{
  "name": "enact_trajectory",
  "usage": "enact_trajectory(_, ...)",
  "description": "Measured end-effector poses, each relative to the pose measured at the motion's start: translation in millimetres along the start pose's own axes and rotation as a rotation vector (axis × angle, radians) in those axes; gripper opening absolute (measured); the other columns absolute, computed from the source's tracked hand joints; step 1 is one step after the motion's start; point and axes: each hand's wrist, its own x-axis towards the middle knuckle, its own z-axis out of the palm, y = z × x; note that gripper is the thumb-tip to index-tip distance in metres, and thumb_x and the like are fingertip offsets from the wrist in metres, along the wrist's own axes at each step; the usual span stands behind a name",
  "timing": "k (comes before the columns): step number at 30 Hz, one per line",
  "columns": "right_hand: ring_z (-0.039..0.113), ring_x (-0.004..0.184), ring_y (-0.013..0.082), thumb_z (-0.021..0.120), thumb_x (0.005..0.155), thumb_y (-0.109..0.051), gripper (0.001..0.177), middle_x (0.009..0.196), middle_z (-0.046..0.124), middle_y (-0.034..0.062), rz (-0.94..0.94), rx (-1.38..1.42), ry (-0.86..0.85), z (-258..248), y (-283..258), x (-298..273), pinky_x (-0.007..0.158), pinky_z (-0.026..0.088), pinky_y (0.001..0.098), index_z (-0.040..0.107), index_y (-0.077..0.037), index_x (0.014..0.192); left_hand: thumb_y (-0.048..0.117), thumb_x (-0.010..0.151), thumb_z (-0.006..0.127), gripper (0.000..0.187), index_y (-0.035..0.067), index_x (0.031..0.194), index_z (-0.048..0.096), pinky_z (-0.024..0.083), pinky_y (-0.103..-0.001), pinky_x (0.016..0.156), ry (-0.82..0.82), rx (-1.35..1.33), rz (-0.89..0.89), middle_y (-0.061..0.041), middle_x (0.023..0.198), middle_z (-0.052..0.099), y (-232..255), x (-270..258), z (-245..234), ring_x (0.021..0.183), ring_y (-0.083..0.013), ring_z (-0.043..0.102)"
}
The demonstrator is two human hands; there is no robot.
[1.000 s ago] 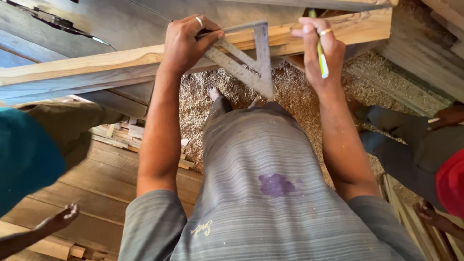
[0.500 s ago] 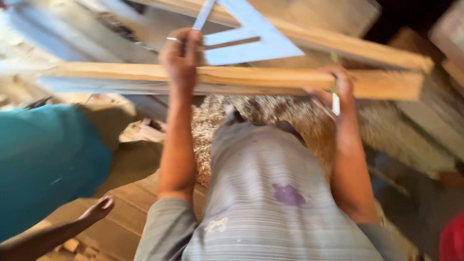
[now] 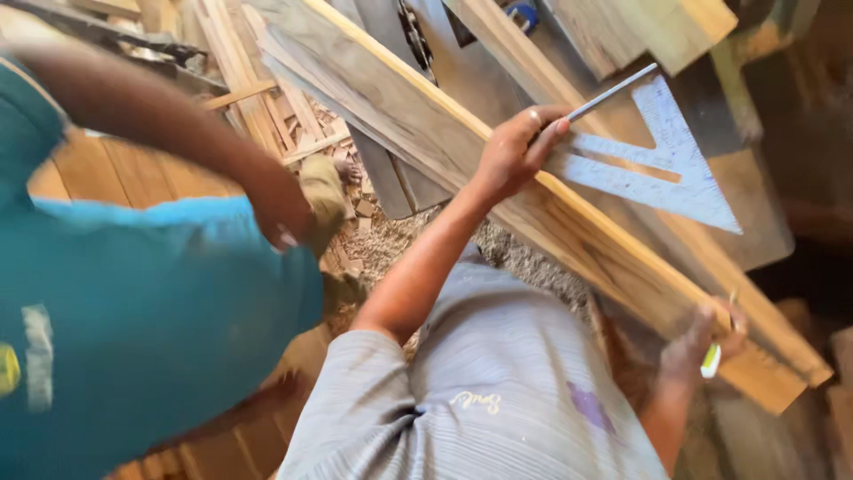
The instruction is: The person uses a speed square and pencil to mark lines on wooden planks. They position the square on the wood and draw straight lines along its edges, repeating the process on different sections of the planks.
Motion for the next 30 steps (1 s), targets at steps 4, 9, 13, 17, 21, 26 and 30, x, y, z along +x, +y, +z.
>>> enact_trajectory(4, 0.047, 0.084, 0.0127, 0.073, 0.108, -0.046, 0.045, 0.093, 0.054, 0.0006, 0.042, -0.124, -0.036, -28.4, -15.3, 11.4, 0.078, 0.039, 0.0290, 0.055, -0.005, 0.107, 0.031, 0.108, 0.057, 0.031, 0.005, 0.115, 0.073, 0.053, -0.030, 0.071, 0.065, -0.235, -0.211, -0.008, 0.089, 0.069, 8.1, 4.7, 5.1, 0.080, -0.0130, 0.063)
enact_trajectory(9, 0.049, 0.086, 0.0132, 0.069, 0.113, -0.042, 0.042, 0.096, 0.056, 0.0016, -0.092, -0.248, -0.031, -65.2, -29.4, 31.7, 0.080, 0.040, 0.0287, 0.058, -0.002, 0.109, 0.039, 0.105, 0.056, 0.039, 0.004, 0.098, 0.073, 0.052, -0.028, 0.061, 0.269, -0.143, -0.378, -0.007, 0.076, 0.069, 5.7, 5.5, -7.3, 0.068, -0.0127, 0.063)
enact_trajectory(13, 0.050, 0.085, 0.0129, 0.069, 0.113, -0.041, 0.039, 0.095, 0.057, 0.0017, -0.124, -0.268, -0.015, -85.2, -38.7, 52.5, 0.079, 0.041, 0.0287, 0.059, -0.003, 0.109, 0.051, 0.105, 0.050, 0.050, 0.007, 0.098, 0.073, 0.053, -0.028, 0.064, 0.507, 0.011, -0.341, -0.004, 0.080, 0.070, -18.1, 4.2, -21.9, 0.070, -0.0121, 0.065)
enact_trajectory(17, 0.051, 0.084, 0.0127, 0.069, 0.112, -0.039, 0.037, 0.094, 0.058, 0.0019, -0.142, -0.279, -0.007, -88.9, -43.0, 70.0, 0.077, 0.042, 0.0286, 0.059, -0.003, 0.108, 0.062, 0.107, 0.048, 0.060, 0.004, 0.109, 0.063, 0.051, -0.031, 0.061, 0.697, -0.267, -0.426, -0.008, 0.089, 0.061, -56.2, 3.5, -31.1, 0.073, -0.0168, 0.057)
enact_trajectory(21, 0.052, 0.083, 0.0125, 0.069, 0.112, -0.038, 0.035, 0.092, 0.058, 0.0020, -0.151, -0.275, -0.034, -81.2, -48.2, 93.7, 0.076, 0.043, 0.0286, 0.060, -0.004, 0.107, 0.073, 0.095, 0.038, 0.076, 0.004, 0.115, 0.061, 0.058, -0.028, 0.065, 0.965, -0.234, -0.541, -0.008, 0.093, 0.067, -85.5, 3.0, -39.9, 0.081, -0.0161, 0.067)
enact_trajectory(26, 0.054, 0.081, 0.0122, 0.069, 0.112, -0.036, 0.033, 0.091, 0.060, 0.0022, -0.177, -0.259, -0.111, -68.8, -56.0, 112.0, 0.074, 0.045, 0.0285, 0.061, -0.004, 0.106, 0.077, 0.089, 0.032, 0.090, -0.002, 0.125, 0.053, 0.063, -0.031, 0.063, 1.213, -0.353, -0.705, -0.012, 0.095, 0.064, -105.9, -7.3, -57.5, 0.080, -0.0189, 0.069)
enact_trajectory(30, 0.055, 0.080, 0.0119, 0.069, 0.111, -0.034, 0.031, 0.089, 0.060, 0.0023, -0.231, -0.253, -0.200, -43.5, -67.0, 126.8, 0.073, 0.046, 0.0284, 0.062, -0.005, 0.105, 0.075, 0.101, 0.038, 0.090, -0.007, 0.133, 0.057, 0.053, -0.026, 0.079, 1.321, -0.527, -0.610, -0.016, 0.113, 0.063, -118.4, -22.9, -62.4, 0.097, -0.0182, 0.062)
